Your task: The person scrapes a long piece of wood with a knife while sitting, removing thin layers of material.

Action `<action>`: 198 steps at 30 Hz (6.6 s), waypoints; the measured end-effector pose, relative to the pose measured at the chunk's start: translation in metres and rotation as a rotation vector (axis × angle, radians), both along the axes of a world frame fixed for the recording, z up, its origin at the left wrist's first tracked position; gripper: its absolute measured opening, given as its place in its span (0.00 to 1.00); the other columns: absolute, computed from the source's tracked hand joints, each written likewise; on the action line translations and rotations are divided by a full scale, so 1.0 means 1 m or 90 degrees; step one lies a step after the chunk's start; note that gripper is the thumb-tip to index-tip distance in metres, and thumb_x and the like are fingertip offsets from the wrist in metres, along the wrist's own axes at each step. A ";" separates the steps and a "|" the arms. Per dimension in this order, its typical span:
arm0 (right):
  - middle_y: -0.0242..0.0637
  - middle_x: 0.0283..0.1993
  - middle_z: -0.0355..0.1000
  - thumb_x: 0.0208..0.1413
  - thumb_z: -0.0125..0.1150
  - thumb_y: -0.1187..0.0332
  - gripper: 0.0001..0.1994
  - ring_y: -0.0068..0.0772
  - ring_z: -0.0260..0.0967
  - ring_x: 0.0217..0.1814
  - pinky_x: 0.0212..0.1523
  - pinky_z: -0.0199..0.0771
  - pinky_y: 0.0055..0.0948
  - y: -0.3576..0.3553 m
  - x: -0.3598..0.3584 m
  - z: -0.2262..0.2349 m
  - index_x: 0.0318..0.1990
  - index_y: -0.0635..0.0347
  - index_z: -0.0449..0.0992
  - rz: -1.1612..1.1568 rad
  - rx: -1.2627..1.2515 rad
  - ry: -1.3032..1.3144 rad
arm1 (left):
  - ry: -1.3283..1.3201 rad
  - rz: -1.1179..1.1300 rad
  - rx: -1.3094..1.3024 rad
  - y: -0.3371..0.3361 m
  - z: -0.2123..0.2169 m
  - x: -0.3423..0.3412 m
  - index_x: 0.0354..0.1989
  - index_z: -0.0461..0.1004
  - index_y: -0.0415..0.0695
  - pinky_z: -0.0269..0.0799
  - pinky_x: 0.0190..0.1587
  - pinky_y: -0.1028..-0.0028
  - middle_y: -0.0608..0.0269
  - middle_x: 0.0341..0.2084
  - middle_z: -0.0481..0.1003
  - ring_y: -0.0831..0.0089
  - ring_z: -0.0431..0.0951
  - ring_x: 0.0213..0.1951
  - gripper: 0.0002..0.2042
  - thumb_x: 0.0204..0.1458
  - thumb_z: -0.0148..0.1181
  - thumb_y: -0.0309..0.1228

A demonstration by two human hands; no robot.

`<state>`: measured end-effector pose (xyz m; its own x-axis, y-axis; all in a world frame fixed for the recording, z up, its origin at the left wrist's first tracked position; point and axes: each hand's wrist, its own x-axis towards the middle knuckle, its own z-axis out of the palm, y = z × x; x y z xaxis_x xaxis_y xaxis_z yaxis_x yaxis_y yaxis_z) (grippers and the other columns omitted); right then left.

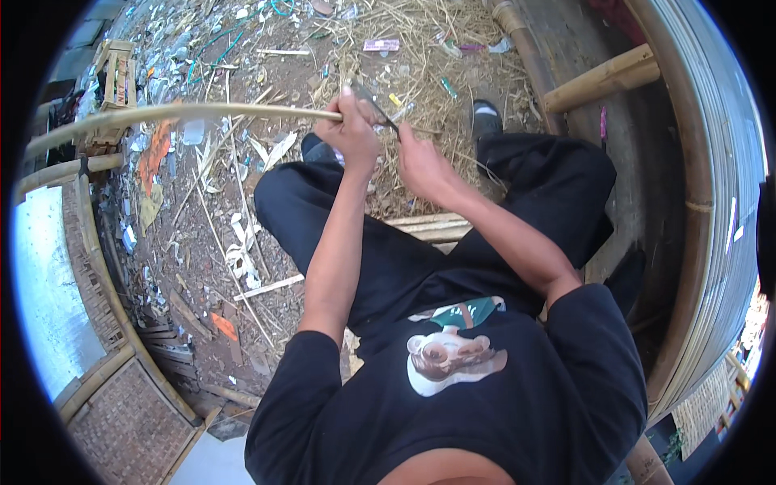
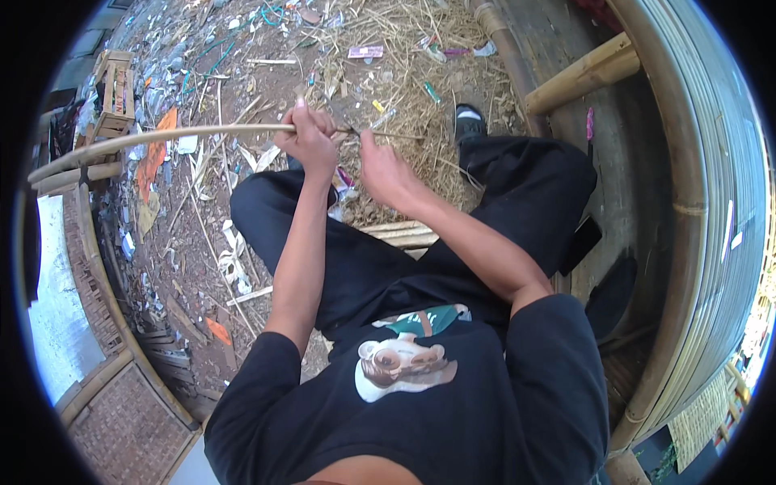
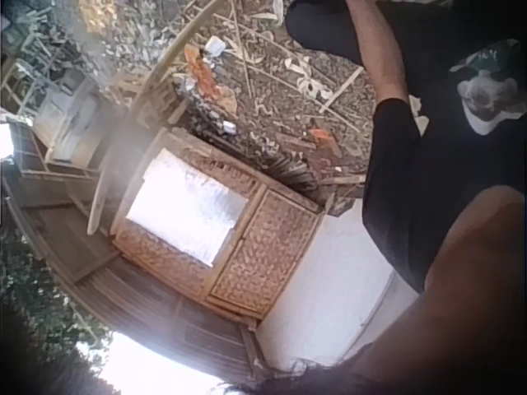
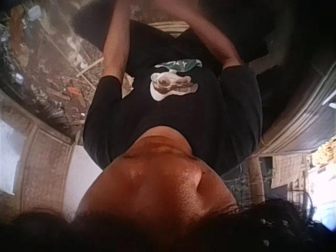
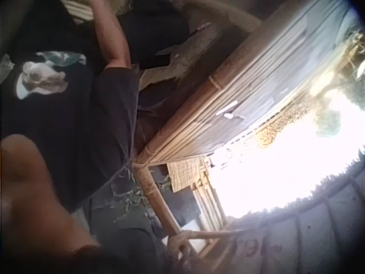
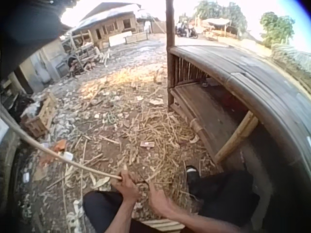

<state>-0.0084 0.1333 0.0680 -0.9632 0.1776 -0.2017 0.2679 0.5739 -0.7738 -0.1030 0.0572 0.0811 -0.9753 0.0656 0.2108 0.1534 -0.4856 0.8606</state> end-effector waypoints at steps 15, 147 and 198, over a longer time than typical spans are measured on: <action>0.65 0.23 0.66 0.59 0.40 0.70 0.08 0.70 0.64 0.30 0.31 0.62 0.57 0.016 0.004 0.014 0.40 0.66 0.56 -0.076 -0.018 -0.036 | 0.015 -0.003 0.003 0.001 0.000 0.008 0.15 0.54 0.45 0.43 0.12 0.79 0.73 0.05 0.55 0.86 0.51 0.08 0.17 0.58 0.45 0.25; 0.62 0.24 0.68 0.59 0.41 0.70 0.08 0.66 0.67 0.28 0.27 0.65 0.54 -0.001 0.004 -0.013 0.41 0.67 0.56 -0.141 -0.086 0.152 | -0.030 0.084 -0.004 -0.005 -0.003 0.018 0.13 0.54 0.44 0.46 0.12 0.80 0.71 0.05 0.56 0.85 0.53 0.09 0.20 0.60 0.44 0.29; 0.60 0.30 0.69 0.59 0.42 0.70 0.08 0.64 0.67 0.36 0.35 0.64 0.56 0.010 -0.007 -0.012 0.42 0.64 0.58 -0.212 -0.154 0.101 | -0.041 0.121 -0.032 0.001 0.001 0.012 0.14 0.53 0.45 0.46 0.12 0.80 0.72 0.05 0.55 0.86 0.53 0.09 0.20 0.61 0.43 0.30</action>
<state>-0.0151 0.1434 0.0562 -0.8835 0.4500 -0.1298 0.2744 0.2728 -0.9221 -0.0915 0.0579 0.0819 -0.9824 -0.1121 0.1493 0.1826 -0.4094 0.8939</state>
